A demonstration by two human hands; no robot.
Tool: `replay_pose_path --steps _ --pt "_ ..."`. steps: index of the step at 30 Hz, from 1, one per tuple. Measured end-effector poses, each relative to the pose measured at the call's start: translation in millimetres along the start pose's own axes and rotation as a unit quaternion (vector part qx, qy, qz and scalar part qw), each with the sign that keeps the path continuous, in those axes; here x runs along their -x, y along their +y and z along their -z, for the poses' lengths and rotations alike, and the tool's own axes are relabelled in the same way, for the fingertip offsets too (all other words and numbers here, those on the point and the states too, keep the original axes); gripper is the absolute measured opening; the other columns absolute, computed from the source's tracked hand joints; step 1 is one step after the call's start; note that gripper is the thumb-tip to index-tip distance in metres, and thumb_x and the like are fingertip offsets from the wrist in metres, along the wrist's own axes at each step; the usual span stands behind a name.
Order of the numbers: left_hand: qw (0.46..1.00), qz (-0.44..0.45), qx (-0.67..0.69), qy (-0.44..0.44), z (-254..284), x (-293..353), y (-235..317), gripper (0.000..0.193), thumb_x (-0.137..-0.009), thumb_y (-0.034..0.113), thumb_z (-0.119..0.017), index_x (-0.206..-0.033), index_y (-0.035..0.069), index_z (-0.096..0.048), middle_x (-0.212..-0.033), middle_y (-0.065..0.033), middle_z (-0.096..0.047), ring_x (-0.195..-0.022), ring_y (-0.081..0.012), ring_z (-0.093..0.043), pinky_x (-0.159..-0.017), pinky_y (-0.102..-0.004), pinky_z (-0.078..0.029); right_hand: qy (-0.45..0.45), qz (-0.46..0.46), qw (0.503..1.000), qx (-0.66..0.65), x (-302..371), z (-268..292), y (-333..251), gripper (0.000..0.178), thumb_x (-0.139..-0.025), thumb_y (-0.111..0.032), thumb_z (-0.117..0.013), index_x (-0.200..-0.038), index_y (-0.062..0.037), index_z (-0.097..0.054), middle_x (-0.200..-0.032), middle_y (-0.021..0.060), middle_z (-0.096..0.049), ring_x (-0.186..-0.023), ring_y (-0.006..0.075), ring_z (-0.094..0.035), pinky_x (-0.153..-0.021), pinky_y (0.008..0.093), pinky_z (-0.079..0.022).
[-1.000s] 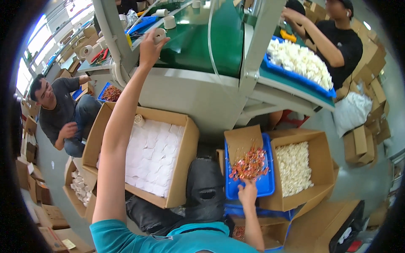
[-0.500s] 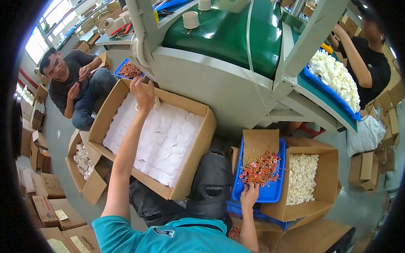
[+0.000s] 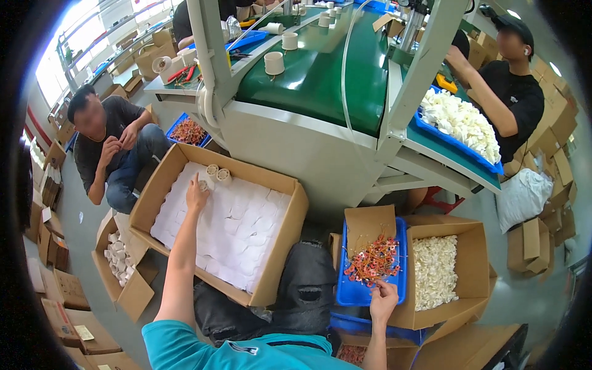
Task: The person assembles small electronic components by hand, inserting wired components into plastic housings.
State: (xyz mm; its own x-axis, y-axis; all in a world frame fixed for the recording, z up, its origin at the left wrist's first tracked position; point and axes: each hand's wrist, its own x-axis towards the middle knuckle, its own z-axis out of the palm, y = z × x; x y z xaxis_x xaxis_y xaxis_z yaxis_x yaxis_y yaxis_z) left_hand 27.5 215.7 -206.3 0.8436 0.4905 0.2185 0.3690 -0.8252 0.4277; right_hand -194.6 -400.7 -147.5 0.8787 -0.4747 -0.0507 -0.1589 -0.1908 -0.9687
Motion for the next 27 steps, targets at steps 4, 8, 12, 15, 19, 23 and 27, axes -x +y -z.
replay_pose_path --steps 4,8,12,15,19,23,27 --pt "0.998 0.024 0.025 0.045 31 8 -43 0.055 -0.078 0.023 -0.075 -0.124 0.004 -0.052 -0.115 -0.0232 -0.057 -0.099 -0.0379 -0.064 -0.085 -0.0460 -0.053 0.034 0.122 0.984 0.127 12 10 -27 0.023 -0.080 0.009 -0.063 -0.102 0.0061 -0.069 -0.097 0.0098 -0.057 -0.068 0.0149 -0.062 -0.061 0.0262 -0.051" --pt "0.925 0.148 0.347 -0.048 62 30 26 0.049 -0.084 0.023 -0.072 -0.122 0.000 -0.051 -0.117 -0.0192 -0.057 -0.098 -0.0309 -0.065 -0.084 -0.0453 -0.054 0.098 0.138 0.976 0.135 18 22 -38 0.029 -0.082 0.006 -0.065 -0.111 0.0043 -0.068 -0.095 0.0082 -0.060 -0.067 0.0122 -0.059 -0.060 0.0259 -0.049" --pt "0.665 0.140 0.691 -0.249 111 96 95 0.044 -0.093 0.030 -0.062 -0.122 -0.002 -0.051 -0.121 -0.0167 -0.058 -0.099 -0.0254 -0.064 -0.089 -0.0401 -0.053 -0.025 0.048 0.992 -0.113 20 1 -79 0.023 -0.087 0.005 -0.065 -0.110 0.0094 -0.065 -0.097 0.0090 -0.063 -0.076 0.0146 -0.064 -0.066 0.0257 -0.053" --pt "0.539 0.073 0.776 -0.320 122 179 125 0.054 -0.096 0.039 -0.054 -0.132 -0.001 -0.048 -0.126 -0.0187 -0.058 -0.105 -0.0275 -0.063 -0.093 -0.0379 -0.052 -0.155 0.019 0.969 -0.191 21 -37 -112 0.029 -0.086 0.005 -0.068 -0.114 0.0110 -0.063 -0.099 0.0119 -0.066 -0.084 0.0185 -0.067 -0.074 0.0291 -0.055" --pt "0.464 0.141 0.787 -0.380 122 264 182 0.069 -0.085 0.037 -0.071 -0.138 0.001 -0.045 -0.130 -0.0220 -0.057 -0.101 -0.0346 -0.065 -0.087 -0.0418 -0.055 -0.218 -0.045 0.945 -0.240 25 -65 -118 0.029 -0.086 0.005 -0.068 -0.114 0.0089 -0.064 -0.099 0.0122 -0.068 -0.083 0.0181 -0.069 -0.074 0.0287 -0.056" --pt "0.569 0.034 0.735 -0.368 124 292 197 0.062 -0.074 0.017 -0.081 -0.125 -0.003 -0.053 -0.125 -0.0215 -0.059 -0.101 -0.0329 -0.066 -0.088 -0.0395 -0.055 -0.302 -0.088 0.903 -0.293 34 -72 -118 0.028 -0.087 0.004 -0.067 -0.115 0.0076 -0.065 -0.095 0.0130 -0.070 -0.083 0.0192 -0.070 -0.074 0.0279 -0.057" --pt "0.793 -0.241 0.480 -0.287 168 283 225 0.052 -0.065 0.012 -0.086 -0.109 0.000 -0.060 -0.125 -0.0217 -0.059 -0.107 -0.0325 -0.063 -0.090 -0.0387 -0.051 -0.353 -0.146 0.854 -0.354 41 -73 -112 0.027 -0.088 0.004 -0.066 -0.115 0.0088 -0.064 -0.094 0.0146 -0.070 -0.083 0.0205 -0.071 -0.071 0.0280 -0.058"
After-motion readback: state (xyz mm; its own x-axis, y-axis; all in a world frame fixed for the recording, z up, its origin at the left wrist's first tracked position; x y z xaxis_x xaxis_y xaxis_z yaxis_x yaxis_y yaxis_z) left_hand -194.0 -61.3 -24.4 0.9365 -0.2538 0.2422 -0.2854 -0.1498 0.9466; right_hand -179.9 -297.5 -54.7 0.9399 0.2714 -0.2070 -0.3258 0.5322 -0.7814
